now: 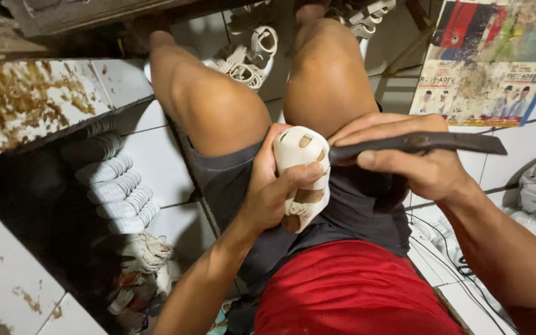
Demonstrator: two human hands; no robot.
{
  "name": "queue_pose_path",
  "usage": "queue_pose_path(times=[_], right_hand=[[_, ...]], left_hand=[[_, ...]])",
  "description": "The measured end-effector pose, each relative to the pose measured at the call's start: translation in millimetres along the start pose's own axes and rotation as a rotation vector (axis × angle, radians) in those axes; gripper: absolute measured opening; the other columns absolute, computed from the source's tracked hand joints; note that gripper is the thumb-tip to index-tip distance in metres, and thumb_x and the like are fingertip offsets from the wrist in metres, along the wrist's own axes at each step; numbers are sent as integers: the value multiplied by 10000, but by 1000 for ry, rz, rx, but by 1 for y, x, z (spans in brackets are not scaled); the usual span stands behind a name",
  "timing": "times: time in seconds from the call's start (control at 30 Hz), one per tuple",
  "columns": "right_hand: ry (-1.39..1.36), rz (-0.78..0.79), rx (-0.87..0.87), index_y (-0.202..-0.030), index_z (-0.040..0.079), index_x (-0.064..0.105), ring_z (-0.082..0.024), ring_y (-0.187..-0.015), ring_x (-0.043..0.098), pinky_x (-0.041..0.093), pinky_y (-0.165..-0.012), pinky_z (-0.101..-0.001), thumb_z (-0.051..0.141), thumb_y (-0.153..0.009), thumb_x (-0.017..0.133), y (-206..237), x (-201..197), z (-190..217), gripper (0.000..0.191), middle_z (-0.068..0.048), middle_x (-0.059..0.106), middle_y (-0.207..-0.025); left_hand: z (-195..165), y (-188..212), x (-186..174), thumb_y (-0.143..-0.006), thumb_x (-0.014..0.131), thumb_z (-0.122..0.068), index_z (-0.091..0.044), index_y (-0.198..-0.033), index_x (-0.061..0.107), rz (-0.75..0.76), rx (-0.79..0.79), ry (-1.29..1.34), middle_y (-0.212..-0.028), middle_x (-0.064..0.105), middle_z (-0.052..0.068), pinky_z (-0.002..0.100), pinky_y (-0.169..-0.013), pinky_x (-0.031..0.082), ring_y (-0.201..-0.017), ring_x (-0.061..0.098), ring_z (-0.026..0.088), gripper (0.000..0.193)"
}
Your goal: The person heats a white slipper strap over a gas flame, then presses it onto a brown slipper base. They use a curved metal tool to smooth and shape the strap edges, then place the finished slipper on a shelf. The process repeats for multiple slippers.
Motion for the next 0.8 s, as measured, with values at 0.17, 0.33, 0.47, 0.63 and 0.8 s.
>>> queue_pose_path(times=[0.17, 0.33, 0.47, 0.63, 0.8], right_hand=[[-52, 47, 17, -1119, -59, 763, -313, -1112, 744, 569, -1032, -373, 64, -844, 655, -1, -7, -8, 320, -225, 764, -1175], [51, 116, -32, -1115, -41, 761, -293, -1087, 763, 592, -991, -374, 81, -839, 701, -1, -10, -5, 308, -201, 771, -1156], [20, 196, -16, -1123, -42, 767, -302, -1094, 749, 583, -1001, -383, 54, -810, 702, -3, -11, -3, 334, -205, 770, -1174], [5, 245, -10, -1119, -39, 766, -303, -1055, 761, 610, -939, -366, 26, -829, 708, -14, -20, 1, 303, -201, 777, -1151], [253, 412, -28, -1103, 7, 789, -231, -960, 756, 635, -837, -329, 74, -810, 729, -16, -4, 10, 307, -137, 809, -1098]], left_hand=[[-12, 4, 7, -916, 771, -180, -28, -1237, 507, 51, 154, -230, -1074, 636, 53, 264, -844, 542, -960, 618, 99, 443], [-9, 4, 12, -887, 796, -194, -39, -1209, 492, 56, 74, -301, -978, 656, 41, 256, -674, 530, -796, 626, 93, 469], [-24, 7, 20, -881, 816, -199, -33, -1186, 513, 60, 174, -546, -950, 683, 46, 267, -694, 553, -799, 665, 107, 460], [-35, 9, 34, -874, 845, -212, -22, -1161, 532, 84, 341, -747, -974, 689, 82, 309, -759, 576, -864, 704, 165, 466], [-39, 11, 43, -873, 848, -219, -3, -1150, 554, 97, 459, -959, -1026, 615, 152, 379, -778, 560, -916, 684, 272, 458]])
Point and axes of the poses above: each hand's wrist, its own y-axis away from the middle knuckle, its own x-axis out of the palm, z = x × y, the point moved 10 cm from there along -y, towards the middle knuckle
